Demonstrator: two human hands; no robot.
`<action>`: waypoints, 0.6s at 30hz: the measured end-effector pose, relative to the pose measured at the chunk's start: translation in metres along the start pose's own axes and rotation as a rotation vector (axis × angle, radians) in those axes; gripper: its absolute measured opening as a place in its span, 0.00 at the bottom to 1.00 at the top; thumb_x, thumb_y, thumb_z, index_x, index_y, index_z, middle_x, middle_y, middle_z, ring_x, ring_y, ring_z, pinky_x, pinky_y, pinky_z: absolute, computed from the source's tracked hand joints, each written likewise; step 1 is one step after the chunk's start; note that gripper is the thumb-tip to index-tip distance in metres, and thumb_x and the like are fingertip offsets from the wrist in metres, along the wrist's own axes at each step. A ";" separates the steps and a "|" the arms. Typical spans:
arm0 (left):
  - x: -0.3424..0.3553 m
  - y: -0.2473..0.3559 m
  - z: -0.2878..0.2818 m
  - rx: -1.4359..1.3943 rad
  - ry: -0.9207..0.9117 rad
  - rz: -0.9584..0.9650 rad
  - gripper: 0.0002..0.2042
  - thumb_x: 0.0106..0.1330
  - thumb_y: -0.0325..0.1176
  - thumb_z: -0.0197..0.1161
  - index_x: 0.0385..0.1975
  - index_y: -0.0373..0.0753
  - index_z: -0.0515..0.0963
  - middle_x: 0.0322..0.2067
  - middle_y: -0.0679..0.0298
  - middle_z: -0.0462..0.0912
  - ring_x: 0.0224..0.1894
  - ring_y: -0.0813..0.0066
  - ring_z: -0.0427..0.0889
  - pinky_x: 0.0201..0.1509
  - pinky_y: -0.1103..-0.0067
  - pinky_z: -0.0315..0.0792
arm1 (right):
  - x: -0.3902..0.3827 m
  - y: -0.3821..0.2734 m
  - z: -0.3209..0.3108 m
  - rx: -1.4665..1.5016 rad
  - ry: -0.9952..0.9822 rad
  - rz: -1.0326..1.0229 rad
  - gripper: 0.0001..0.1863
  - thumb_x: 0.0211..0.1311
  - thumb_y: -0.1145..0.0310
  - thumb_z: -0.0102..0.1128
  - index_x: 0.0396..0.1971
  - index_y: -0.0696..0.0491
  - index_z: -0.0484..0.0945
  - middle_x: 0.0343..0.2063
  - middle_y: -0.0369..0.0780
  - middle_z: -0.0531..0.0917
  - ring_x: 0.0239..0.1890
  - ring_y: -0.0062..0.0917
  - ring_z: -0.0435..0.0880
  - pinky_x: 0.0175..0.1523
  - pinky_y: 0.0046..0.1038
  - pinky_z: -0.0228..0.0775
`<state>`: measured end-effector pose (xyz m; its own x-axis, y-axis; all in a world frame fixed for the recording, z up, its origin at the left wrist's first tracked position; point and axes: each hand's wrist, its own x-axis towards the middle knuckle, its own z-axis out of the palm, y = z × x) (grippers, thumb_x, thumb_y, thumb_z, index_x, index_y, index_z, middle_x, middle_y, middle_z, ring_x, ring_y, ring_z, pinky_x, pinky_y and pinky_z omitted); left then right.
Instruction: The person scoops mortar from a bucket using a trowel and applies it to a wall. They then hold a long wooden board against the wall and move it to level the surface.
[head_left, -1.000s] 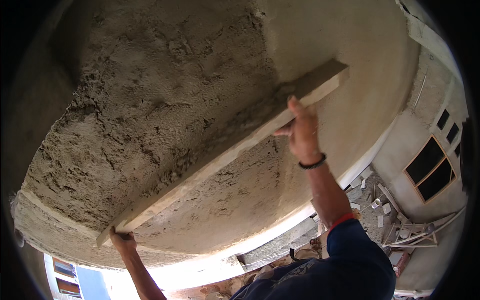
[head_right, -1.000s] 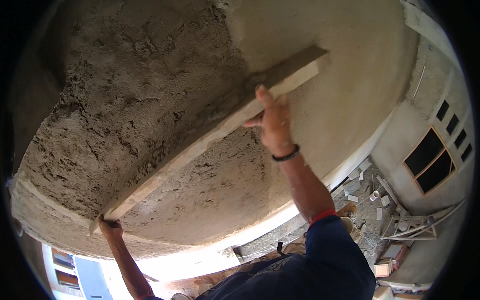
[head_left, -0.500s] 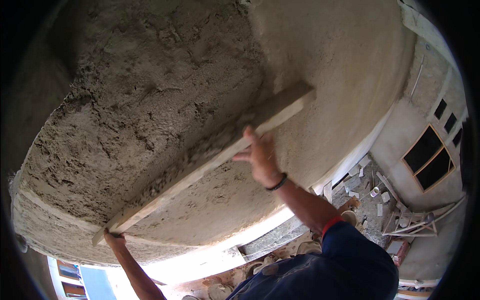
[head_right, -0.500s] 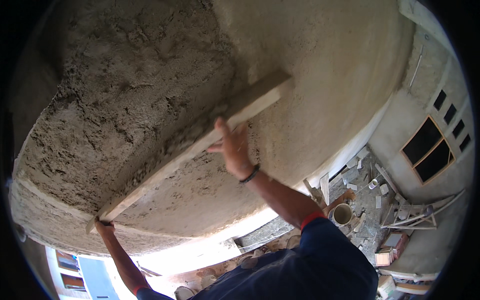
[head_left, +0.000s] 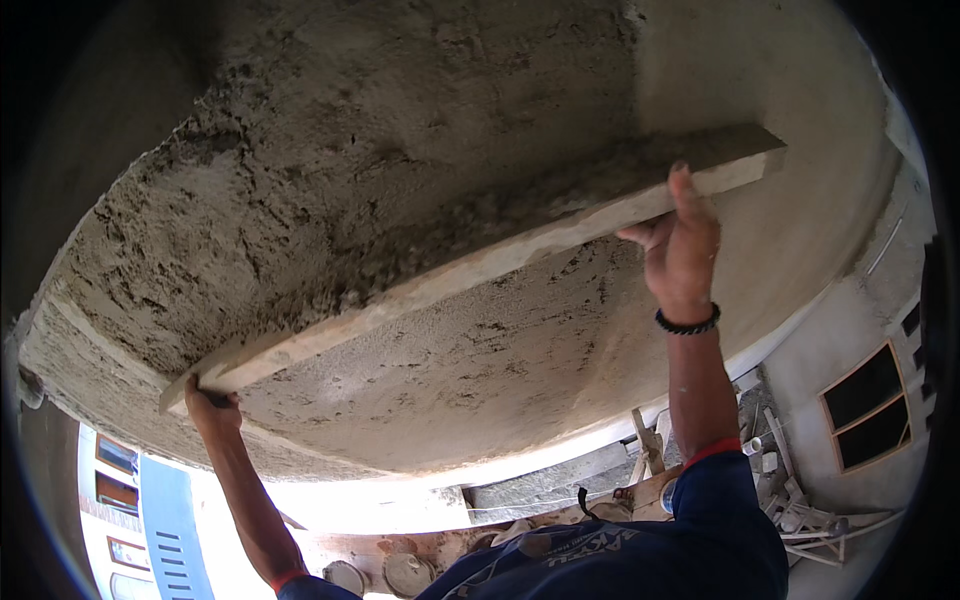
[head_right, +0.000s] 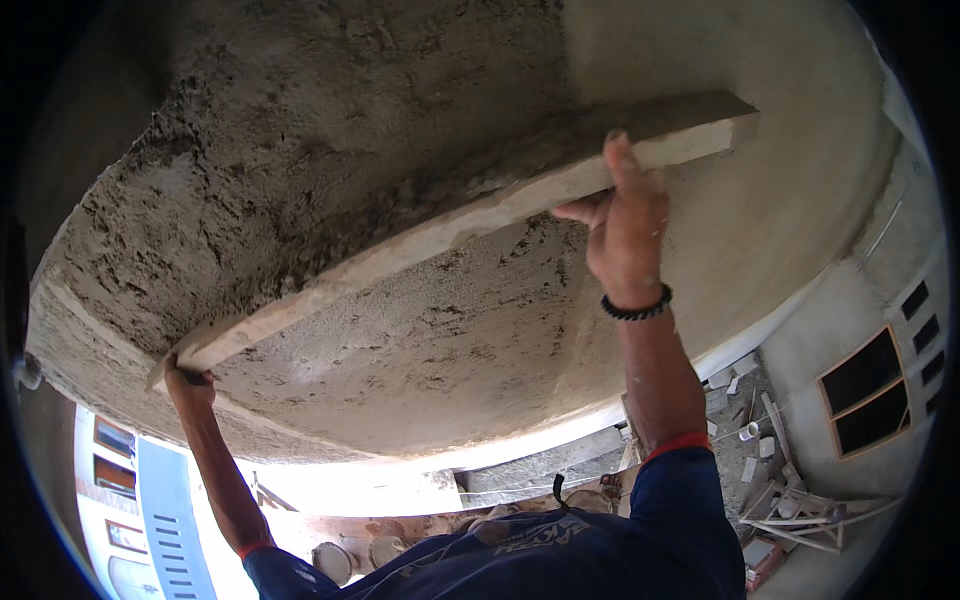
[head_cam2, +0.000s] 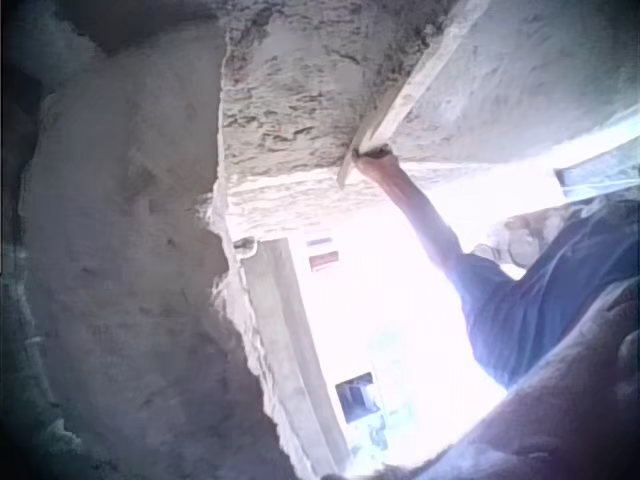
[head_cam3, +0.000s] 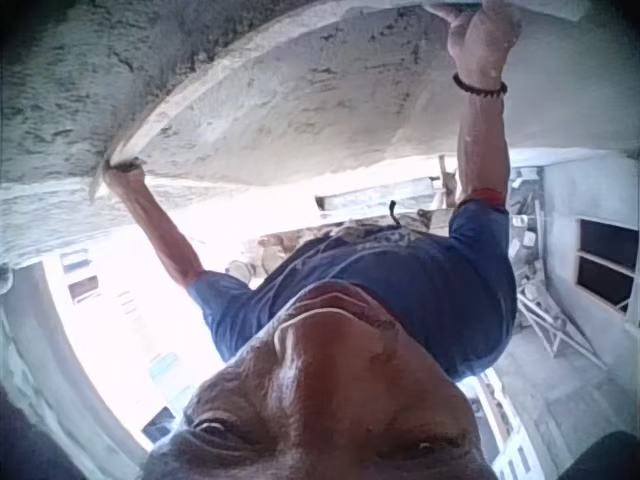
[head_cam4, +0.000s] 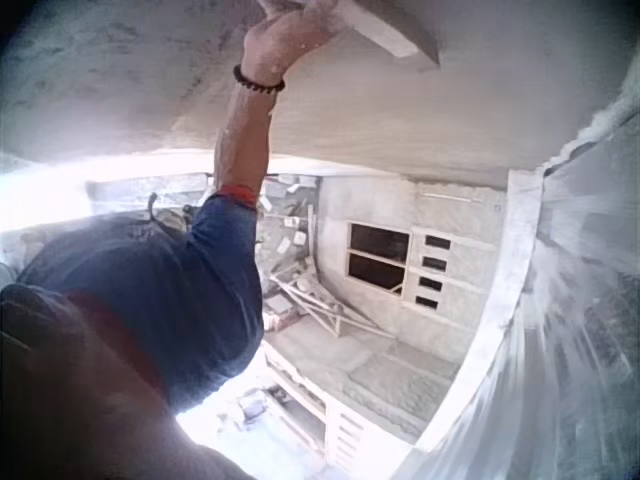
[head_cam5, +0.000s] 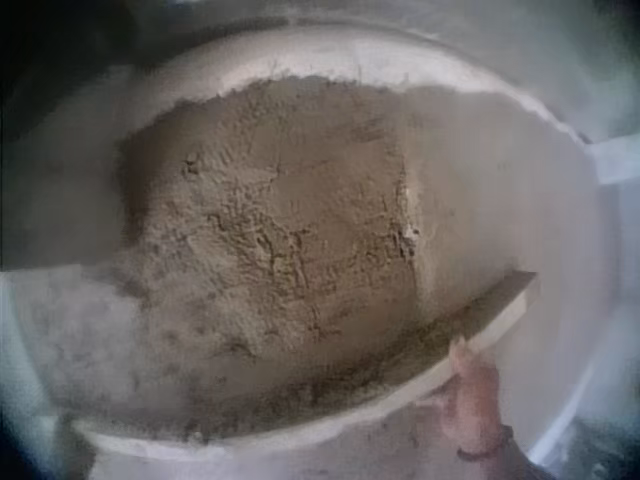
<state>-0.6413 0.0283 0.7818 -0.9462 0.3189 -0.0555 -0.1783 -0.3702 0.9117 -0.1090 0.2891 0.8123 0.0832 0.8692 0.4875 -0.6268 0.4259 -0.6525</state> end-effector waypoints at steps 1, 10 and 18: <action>-0.004 0.000 0.005 -0.001 0.009 -0.006 0.14 0.66 0.46 0.47 0.41 0.46 0.74 0.35 0.69 0.80 0.31 0.76 0.77 0.20 0.81 0.63 | 0.007 -0.009 -0.006 0.022 -0.075 -0.021 0.21 0.66 0.57 0.52 0.45 0.61 0.71 0.37 0.42 0.80 0.31 0.26 0.84 0.31 0.27 0.85; -0.066 0.030 0.064 -0.163 -0.411 -0.092 0.16 0.72 0.40 0.40 0.49 0.38 0.68 0.44 0.58 0.76 0.41 0.66 0.76 0.31 0.73 0.70 | 0.086 -0.067 -0.049 -0.035 0.064 -0.057 0.24 0.63 0.62 0.57 0.52 0.63 0.67 0.52 0.48 0.72 0.48 0.39 0.78 0.48 0.38 0.79; -0.088 0.035 0.060 -0.291 -0.487 -0.216 0.16 0.72 0.38 0.44 0.52 0.34 0.67 0.48 0.53 0.74 0.48 0.60 0.74 0.43 0.66 0.76 | 0.094 -0.109 -0.064 -0.094 0.227 0.055 0.20 0.65 0.64 0.54 0.53 0.59 0.67 0.52 0.46 0.73 0.52 0.37 0.74 0.50 0.36 0.77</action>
<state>-0.5482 0.0396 0.8429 -0.6603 0.7505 0.0278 -0.4844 -0.4539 0.7479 0.0165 0.3403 0.8921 0.2296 0.9214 0.3137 -0.5615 0.3886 -0.7306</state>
